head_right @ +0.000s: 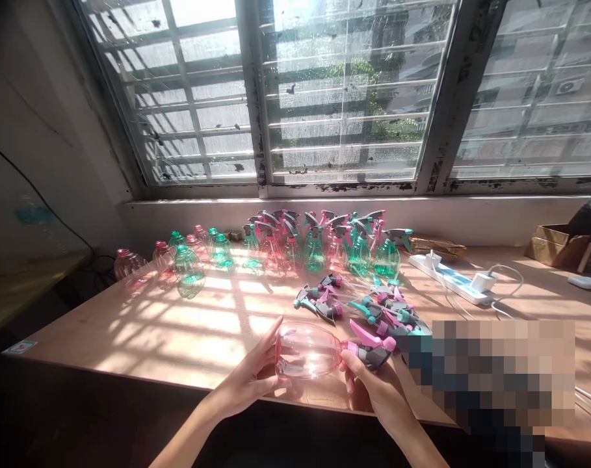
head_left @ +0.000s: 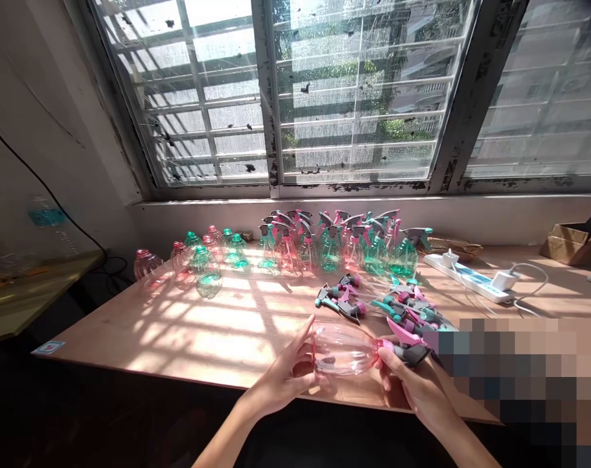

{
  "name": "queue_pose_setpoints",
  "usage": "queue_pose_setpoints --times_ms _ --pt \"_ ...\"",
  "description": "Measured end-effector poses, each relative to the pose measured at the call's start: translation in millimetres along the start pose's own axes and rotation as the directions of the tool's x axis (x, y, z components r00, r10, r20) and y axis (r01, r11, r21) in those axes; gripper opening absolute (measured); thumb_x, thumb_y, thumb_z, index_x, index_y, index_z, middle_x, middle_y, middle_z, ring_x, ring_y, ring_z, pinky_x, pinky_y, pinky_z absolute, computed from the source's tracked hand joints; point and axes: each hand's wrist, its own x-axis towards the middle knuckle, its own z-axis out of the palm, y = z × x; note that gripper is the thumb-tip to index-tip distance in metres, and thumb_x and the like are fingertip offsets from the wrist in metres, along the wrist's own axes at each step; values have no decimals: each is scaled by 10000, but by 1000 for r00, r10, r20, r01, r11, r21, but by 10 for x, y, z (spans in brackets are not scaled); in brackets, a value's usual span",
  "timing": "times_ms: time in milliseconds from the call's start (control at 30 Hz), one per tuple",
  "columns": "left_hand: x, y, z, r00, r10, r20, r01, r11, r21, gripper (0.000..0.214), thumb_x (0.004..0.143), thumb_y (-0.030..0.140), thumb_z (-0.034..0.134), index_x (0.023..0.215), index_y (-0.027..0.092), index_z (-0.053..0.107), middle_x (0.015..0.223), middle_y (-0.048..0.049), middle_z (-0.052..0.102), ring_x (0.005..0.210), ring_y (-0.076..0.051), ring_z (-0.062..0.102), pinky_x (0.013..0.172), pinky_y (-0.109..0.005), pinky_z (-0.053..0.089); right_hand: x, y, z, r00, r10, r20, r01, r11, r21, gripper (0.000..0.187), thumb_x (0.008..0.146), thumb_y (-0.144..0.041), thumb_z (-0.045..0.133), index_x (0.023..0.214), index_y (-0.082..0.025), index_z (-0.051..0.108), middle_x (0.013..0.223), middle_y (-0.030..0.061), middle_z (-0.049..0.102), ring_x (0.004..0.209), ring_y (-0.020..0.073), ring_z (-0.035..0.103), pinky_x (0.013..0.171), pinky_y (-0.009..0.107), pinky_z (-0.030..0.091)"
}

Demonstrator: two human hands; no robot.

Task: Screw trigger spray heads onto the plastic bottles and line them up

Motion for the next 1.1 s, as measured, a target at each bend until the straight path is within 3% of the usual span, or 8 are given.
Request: queue_pose_setpoints --times_ms 167,500,667,833,967,1100 --pt "8 29 5 999 -31 14 32 999 -39 1016 841 240 824 1585 489 179 1539 -98 463 1258 -319 578 936 -424 542 -7 -11 10 998 -67 4 67 998 -19 327 789 -459 840 678 -168 740 611 19 661 547 142 553 520 254 483" --pt "-14 -5 -5 999 37 29 -37 999 31 900 940 346 711 1605 443 113 1482 -111 523 1232 -272 586 963 -399 491 16 23 -3 1000 12 6 -12 1000 0 334 783 -496 834 744 -178 739 556 -13 610 509 144 540 446 248 484" --pt "-2 4 3 999 -48 -22 49 998 49 1052 841 266 818 1602 461 119 1633 -99 345 1420 -343 424 1042 -447 471 0 -5 32 1000 0 -7 0 1000 5 333 756 -490 855 753 -180 735 565 -24 606 499 137 530 440 240 483" --pt "-9 -24 -17 999 -47 -3 47 998 47 945 892 340 768 1605 440 155 1485 -103 489 1250 -286 566 992 -420 488 10 -13 33 999 -34 -38 34 999 5 331 712 -475 890 782 -184 749 602 -8 648 522 143 552 465 237 505" --pt "-9 -21 2 1000 -6 -24 8 995 97 911 938 367 711 1613 426 102 1343 -96 564 1097 -210 601 882 -336 498 13 -1 26 999 51 0 -51 999 6 362 717 -517 867 694 -182 733 553 -22 591 467 127 513 405 232 479" --pt "6 -29 1 1000 -17 -17 18 998 57 1055 844 314 819 1609 438 103 1394 -109 549 1246 -285 551 969 -417 495 3 -9 42 995 97 -21 -96 995 34 392 647 -522 909 676 -179 722 565 -24 585 472 120 516 397 220 464"
